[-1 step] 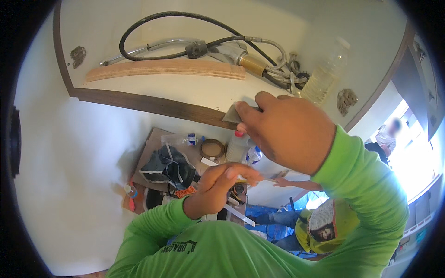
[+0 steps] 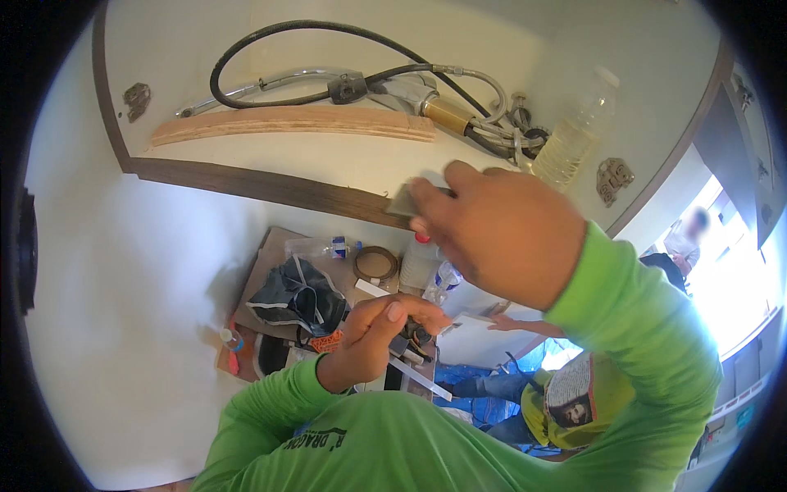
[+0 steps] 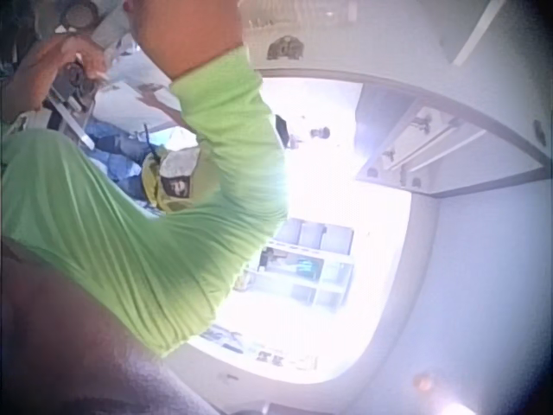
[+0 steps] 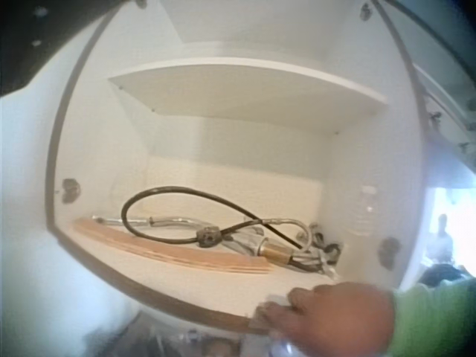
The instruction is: The person assembles an orange 3D-printed plastic component by inserting small metal pieces and fasteners. They repeatedly test the fit of the parts, remove them, and reinsert them while holding the component against a wooden shelf edge. The person also uses a small rectangular block to rub or smooth the wooden edge of the shelf.
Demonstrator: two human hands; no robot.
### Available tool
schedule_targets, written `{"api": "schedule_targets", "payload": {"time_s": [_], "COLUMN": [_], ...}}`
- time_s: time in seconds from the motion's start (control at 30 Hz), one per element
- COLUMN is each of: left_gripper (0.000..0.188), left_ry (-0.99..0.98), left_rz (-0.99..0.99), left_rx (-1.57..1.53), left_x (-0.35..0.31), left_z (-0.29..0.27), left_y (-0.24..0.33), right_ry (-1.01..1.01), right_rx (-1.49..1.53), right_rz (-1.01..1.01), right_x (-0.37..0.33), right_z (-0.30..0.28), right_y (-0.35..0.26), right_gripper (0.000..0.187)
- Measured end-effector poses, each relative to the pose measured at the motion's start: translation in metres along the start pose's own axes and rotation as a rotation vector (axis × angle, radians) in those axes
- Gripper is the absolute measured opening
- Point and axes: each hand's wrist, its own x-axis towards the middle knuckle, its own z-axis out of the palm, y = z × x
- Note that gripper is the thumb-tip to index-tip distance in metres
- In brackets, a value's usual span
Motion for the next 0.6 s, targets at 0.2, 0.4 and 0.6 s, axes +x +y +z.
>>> {"api": "schedule_targets", "payload": {"time_s": [0.2,0.4,0.6], "left_gripper": [0.046,0.031,0.031], "left_ry": [-0.028,0.070,0.218], "left_rz": [-0.004,0.159,0.670], "left_rx": [0.122,0.452,1.432], "left_x": [0.001,-0.013,0.047], "left_z": [0.009,-0.002,-0.021], "left_y": [0.020,0.032,0.106], "right_ry": [0.004,0.023,0.128], "right_rx": [0.000,0.032,0.132], "right_rz": [0.013,0.081,0.234], "right_x": [0.000,-0.037,-0.072], "right_z": [-0.007,-0.035,-0.046], "right_y": [0.001,0.010,0.047], "right_gripper": [0.031,0.038,0.044]}}
